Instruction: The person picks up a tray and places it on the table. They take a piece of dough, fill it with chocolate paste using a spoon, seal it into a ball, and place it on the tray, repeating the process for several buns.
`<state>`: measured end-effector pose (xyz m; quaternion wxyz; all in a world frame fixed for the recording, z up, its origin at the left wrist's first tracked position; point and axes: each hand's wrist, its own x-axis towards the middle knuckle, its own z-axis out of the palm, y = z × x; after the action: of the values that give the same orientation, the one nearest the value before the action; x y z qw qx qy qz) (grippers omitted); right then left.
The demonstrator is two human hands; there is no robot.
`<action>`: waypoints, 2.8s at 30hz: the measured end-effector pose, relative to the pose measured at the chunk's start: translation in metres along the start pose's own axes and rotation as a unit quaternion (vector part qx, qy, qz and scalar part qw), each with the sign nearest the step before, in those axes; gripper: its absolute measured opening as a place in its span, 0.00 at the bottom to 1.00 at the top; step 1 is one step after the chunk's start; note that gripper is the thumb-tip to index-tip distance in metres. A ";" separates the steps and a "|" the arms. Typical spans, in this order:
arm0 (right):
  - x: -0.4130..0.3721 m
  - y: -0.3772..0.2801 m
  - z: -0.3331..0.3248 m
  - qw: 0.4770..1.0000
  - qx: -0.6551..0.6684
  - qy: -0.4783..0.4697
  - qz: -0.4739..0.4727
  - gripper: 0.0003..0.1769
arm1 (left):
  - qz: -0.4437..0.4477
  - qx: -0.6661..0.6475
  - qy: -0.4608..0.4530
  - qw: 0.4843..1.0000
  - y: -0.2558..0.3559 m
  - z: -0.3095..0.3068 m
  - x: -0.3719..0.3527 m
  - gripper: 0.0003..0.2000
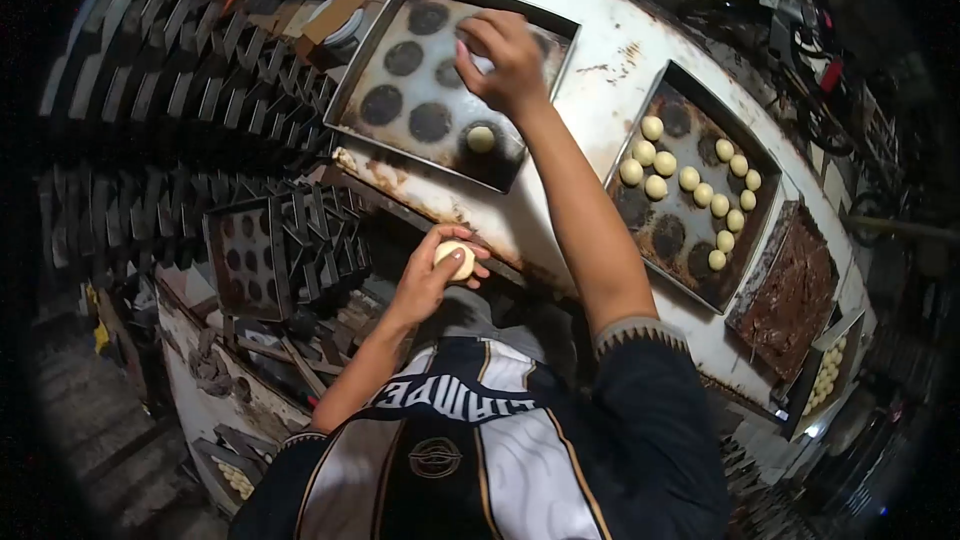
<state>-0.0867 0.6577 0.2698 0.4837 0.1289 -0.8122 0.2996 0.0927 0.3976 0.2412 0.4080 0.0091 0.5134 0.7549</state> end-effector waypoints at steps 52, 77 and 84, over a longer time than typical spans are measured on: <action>-0.376 -0.040 -0.696 0.707 -0.317 -0.378 0.506 0.16 | -0.044 0.321 -0.202 0.924 -0.206 0.400 0.091 0.12; -0.270 -0.106 -0.664 0.879 -0.324 0.100 0.336 0.20 | 0.000 0.223 -0.222 0.949 -0.263 0.544 0.004 0.13; -0.274 -0.135 -0.681 0.870 -0.405 -0.050 0.277 0.22 | -0.211 -0.078 -0.223 0.949 -0.212 0.535 0.065 0.32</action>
<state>0.6000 0.9453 0.3220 0.3493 -0.2935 -0.8879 0.0591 0.4091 0.8783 0.3018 0.6614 0.0371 0.3392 0.6679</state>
